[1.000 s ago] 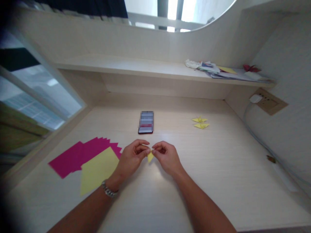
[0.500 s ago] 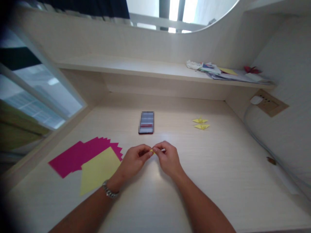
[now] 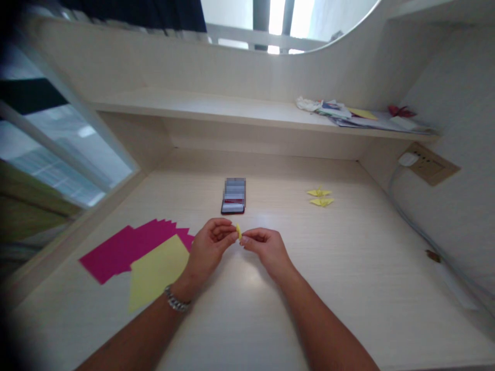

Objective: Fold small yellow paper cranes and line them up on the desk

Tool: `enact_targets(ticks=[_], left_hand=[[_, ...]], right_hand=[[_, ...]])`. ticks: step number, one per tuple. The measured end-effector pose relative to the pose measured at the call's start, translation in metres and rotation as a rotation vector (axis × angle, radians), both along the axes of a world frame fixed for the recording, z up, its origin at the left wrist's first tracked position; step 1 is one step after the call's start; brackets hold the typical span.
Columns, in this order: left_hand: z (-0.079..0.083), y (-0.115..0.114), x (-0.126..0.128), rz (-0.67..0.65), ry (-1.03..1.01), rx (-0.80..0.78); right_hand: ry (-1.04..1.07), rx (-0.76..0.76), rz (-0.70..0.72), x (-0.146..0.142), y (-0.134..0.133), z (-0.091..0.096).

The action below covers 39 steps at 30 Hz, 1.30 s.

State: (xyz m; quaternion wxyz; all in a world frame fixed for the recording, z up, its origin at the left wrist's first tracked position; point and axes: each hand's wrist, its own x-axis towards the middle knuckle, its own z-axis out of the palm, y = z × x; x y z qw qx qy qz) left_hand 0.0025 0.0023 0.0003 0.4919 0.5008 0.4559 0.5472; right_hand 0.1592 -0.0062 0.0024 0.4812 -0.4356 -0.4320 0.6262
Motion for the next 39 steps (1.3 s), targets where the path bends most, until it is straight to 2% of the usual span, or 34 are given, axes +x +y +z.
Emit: enact_targets(ticks=[7, 13, 19, 22, 26, 32, 39], left_hand=[[0.003, -0.002, 0.0, -0.071, 0.153, -0.03], [0.003, -0.003, 0.003, -0.101, 0.019, -0.082], [0.001, -0.001, 0.001, -0.073, 0.061, -0.111], [0.001, -0.001, 0.001, -0.058, 0.016, -0.107], [0.0, -0.002, 0.004, -0.085, -0.018, -0.1], [-0.003, -0.004, 0.006, -0.148, 0.07, -0.109], [-0.005, -0.005, 0.005, -0.191, 0.158, -0.064]], right_hand=[[-0.117, 0.092, -0.086, -0.001, 0.003, -0.001], [-0.211, 0.159, -0.129, -0.002, 0.003, -0.005], [-0.224, 0.237, -0.18, -0.007, 0.001, -0.011], [-0.192, 0.209, -0.166, -0.008, 0.001, -0.012], [-0.261, 0.155, -0.123, -0.007, 0.003, -0.012], [-0.374, 0.201, -0.155, -0.004, 0.002, -0.008], [-0.278, 0.143, -0.124, -0.001, 0.003, -0.005]])
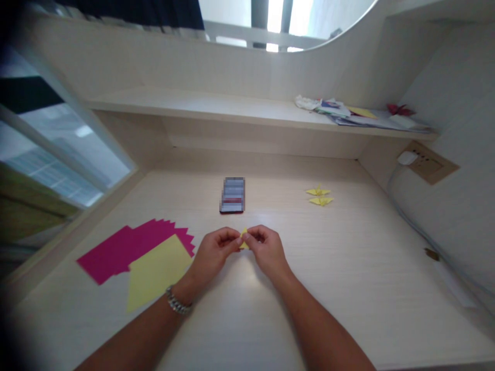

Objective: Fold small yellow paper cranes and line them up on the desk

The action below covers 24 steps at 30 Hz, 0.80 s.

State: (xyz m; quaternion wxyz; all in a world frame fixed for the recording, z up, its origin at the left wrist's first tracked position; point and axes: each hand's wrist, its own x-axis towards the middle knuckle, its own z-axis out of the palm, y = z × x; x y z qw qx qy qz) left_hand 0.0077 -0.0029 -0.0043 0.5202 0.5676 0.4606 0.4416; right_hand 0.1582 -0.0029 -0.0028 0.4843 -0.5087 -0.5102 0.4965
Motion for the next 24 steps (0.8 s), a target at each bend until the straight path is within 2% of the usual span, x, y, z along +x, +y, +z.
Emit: enact_targets(ticks=[4, 10, 14, 17, 20, 24], left_hand=[[0.0, -0.003, 0.002, -0.042, -0.028, -0.006], [0.003, -0.005, 0.006, -0.068, -0.199, -0.116], [0.004, 0.0, 0.003, -0.014, -0.296, -0.206], [0.004, 0.002, 0.002, -0.014, -0.397, -0.264], [0.006, 0.001, 0.001, -0.045, -0.45, -0.279], [0.009, -0.001, 0.002, -0.059, -0.453, -0.273]], right_hand=[[0.009, 0.018, -0.019, 0.0, 0.0, 0.002], [0.022, 0.012, -0.041, 0.0, -0.002, 0.01], [0.219, -0.127, 0.069, 0.002, -0.002, 0.012], [0.303, -0.125, 0.129, 0.003, -0.002, 0.01], [0.293, -0.092, 0.119, 0.002, -0.002, 0.009], [0.151, -0.001, 0.035, 0.0, -0.004, 0.01]])
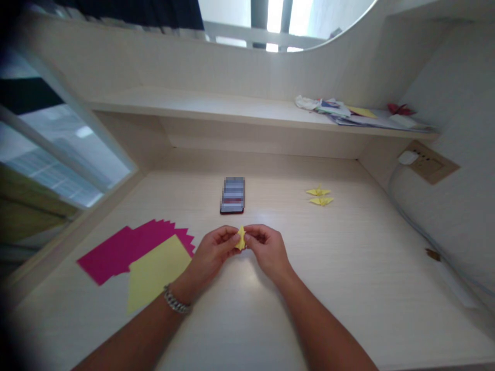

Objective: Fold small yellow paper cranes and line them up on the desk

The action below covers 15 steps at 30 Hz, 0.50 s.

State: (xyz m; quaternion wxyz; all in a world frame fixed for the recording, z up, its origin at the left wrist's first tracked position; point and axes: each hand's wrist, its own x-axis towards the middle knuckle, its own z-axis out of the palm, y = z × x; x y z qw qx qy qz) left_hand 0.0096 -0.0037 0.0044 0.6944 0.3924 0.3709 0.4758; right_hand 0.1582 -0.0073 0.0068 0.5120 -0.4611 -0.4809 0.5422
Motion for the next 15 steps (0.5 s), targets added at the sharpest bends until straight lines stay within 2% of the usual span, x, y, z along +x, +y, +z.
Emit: enact_targets(ticks=[6, 15], left_hand=[[0.001, 0.0, 0.0, -0.011, 0.001, -0.033], [0.003, -0.002, 0.0, -0.052, -0.015, -0.064]], right_hand=[[-0.266, 0.156, -0.117, -0.003, -0.007, 0.004], [-0.355, 0.303, -0.137, 0.0, -0.008, 0.011]])
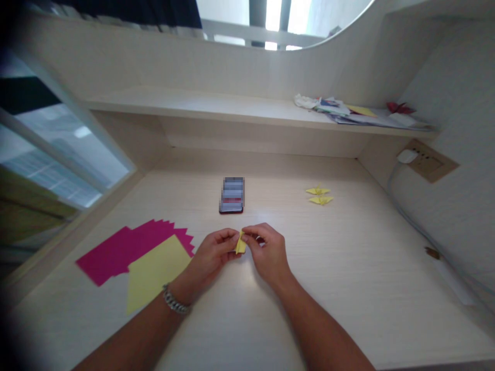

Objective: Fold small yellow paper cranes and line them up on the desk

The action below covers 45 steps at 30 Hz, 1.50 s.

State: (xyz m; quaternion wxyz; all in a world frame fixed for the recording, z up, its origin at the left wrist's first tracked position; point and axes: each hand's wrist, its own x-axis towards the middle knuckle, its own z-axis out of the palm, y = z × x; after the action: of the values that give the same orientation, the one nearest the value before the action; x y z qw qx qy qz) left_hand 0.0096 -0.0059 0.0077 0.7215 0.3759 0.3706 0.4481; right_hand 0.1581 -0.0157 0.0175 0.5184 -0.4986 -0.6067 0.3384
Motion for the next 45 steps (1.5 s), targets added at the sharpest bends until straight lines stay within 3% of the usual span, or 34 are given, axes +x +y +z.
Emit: enact_targets(ticks=[16, 27, 45], left_hand=[[-0.004, 0.001, -0.006, -0.084, 0.067, -0.057], [-0.009, 0.001, -0.008, -0.176, 0.109, 0.02], [-0.007, 0.002, -0.005, -0.038, 0.168, 0.075]], right_hand=[[-0.1, -0.067, 0.103, 0.01, 0.003, 0.004], [-0.231, -0.069, 0.243, 0.021, 0.003, 0.009], [-0.393, 0.126, 0.188, 0.015, 0.001, 0.004]])
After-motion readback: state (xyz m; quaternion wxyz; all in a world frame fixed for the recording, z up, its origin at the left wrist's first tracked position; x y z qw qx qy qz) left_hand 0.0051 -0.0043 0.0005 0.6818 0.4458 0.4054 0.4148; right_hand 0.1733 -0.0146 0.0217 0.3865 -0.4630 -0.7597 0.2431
